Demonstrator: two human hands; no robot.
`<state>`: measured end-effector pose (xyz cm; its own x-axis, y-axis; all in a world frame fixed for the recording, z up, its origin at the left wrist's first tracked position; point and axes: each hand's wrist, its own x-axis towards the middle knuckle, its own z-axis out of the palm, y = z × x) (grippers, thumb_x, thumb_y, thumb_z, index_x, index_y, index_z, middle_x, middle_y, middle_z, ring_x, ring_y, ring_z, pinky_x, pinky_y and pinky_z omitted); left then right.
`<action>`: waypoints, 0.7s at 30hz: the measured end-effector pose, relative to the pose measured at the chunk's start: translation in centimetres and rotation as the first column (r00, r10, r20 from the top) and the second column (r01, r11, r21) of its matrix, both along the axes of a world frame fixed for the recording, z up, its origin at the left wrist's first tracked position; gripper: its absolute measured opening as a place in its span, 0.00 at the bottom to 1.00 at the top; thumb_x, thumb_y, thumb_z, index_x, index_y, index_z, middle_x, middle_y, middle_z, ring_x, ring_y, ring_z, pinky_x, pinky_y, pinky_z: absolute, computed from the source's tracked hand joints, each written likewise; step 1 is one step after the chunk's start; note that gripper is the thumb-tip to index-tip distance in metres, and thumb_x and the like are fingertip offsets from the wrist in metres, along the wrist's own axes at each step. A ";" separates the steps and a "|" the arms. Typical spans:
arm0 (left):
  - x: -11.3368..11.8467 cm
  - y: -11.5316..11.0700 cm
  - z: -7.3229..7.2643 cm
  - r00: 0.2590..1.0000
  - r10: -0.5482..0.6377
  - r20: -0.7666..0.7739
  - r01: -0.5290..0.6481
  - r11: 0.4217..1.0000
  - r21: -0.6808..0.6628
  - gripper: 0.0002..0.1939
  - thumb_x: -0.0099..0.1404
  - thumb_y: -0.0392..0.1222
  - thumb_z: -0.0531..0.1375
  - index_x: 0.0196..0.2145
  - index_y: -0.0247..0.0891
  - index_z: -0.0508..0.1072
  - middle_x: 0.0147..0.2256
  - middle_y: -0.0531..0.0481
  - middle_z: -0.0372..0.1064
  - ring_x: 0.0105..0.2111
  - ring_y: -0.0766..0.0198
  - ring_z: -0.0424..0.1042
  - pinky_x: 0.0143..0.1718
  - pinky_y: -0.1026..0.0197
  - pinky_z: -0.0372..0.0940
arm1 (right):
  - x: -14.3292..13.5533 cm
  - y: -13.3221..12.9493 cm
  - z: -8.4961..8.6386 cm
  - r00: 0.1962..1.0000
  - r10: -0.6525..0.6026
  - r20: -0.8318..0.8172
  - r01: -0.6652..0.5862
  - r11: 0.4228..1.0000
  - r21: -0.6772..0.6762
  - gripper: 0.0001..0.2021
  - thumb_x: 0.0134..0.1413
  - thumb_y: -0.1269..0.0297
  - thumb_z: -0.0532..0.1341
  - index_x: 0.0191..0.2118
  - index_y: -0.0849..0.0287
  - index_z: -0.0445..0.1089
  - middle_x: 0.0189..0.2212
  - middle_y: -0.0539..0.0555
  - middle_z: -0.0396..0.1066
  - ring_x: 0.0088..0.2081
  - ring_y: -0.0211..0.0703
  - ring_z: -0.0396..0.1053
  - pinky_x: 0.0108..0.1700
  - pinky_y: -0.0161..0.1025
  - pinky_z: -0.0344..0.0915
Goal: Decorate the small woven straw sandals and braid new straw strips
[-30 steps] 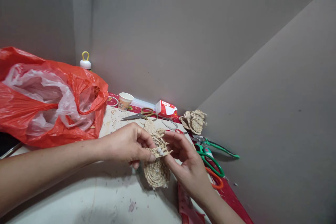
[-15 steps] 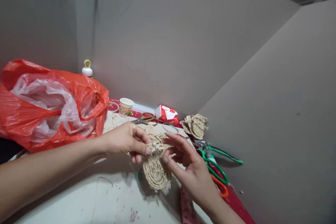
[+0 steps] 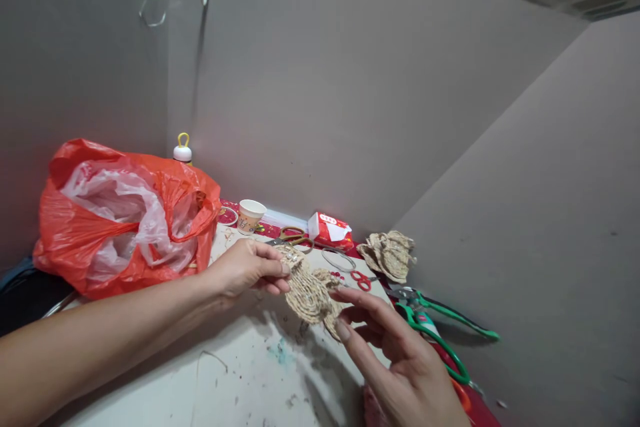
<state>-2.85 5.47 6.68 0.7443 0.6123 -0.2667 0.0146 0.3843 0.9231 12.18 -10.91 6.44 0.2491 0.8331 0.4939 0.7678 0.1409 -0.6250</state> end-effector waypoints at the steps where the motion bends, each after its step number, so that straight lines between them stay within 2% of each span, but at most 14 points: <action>1: 0.0 0.0 0.1 1.000 -0.002 0.003 0.002 1.000 -0.008 0.05 0.55 0.32 0.64 0.23 0.31 0.71 0.19 0.50 0.73 0.18 0.74 0.69 0.25 0.71 0.63 | -0.1 0.0 0.1 1.000 -0.003 0.008 0.003 1.000 0.010 0.12 0.56 0.63 0.60 0.46 0.55 0.70 0.35 0.54 0.74 0.32 0.38 0.74 0.31 0.30 0.72; 8: 0.2 0.1 -0.3 1.000 0.011 0.018 -0.011 1.000 0.005 0.06 0.55 0.33 0.64 0.23 0.31 0.71 0.19 0.50 0.73 0.18 0.74 0.69 0.23 0.72 0.63 | 1.8 -1.2 0.2 0.996 -0.057 0.073 0.059 0.998 -0.034 0.11 0.54 0.60 0.60 0.42 0.55 0.72 0.31 0.53 0.76 0.28 0.39 0.74 0.28 0.29 0.71; 12: 0.4 0.2 -1.0 1.000 0.030 -0.002 -0.030 0.999 0.026 0.05 0.55 0.32 0.63 0.23 0.31 0.72 0.19 0.50 0.72 0.19 0.73 0.69 0.24 0.71 0.64 | 3.3 -2.9 0.1 0.981 -0.178 0.073 0.186 0.973 -0.138 0.13 0.51 0.55 0.61 0.39 0.55 0.75 0.32 0.54 0.77 0.27 0.41 0.74 0.22 0.28 0.69; 16: 0.6 0.4 -1.8 0.997 0.063 -0.033 -0.062 0.997 0.036 0.06 0.56 0.31 0.62 0.22 0.32 0.72 0.19 0.51 0.72 0.18 0.73 0.69 0.23 0.71 0.62 | 3.8 -3.7 0.4 0.973 -0.219 0.078 0.231 0.949 -0.215 0.15 0.50 0.52 0.60 0.38 0.55 0.76 0.34 0.55 0.78 0.29 0.42 0.75 0.27 0.30 0.71; 21: 1.0 0.8 -3.2 0.992 0.114 -0.045 -0.112 0.992 0.049 0.06 0.56 0.31 0.61 0.23 0.33 0.71 0.19 0.51 0.72 0.17 0.73 0.67 0.23 0.69 0.60 | 4.6 -4.1 0.0 0.968 -0.217 0.123 0.242 0.938 -0.248 0.15 0.49 0.51 0.60 0.36 0.55 0.77 0.32 0.54 0.78 0.28 0.41 0.75 0.27 0.29 0.70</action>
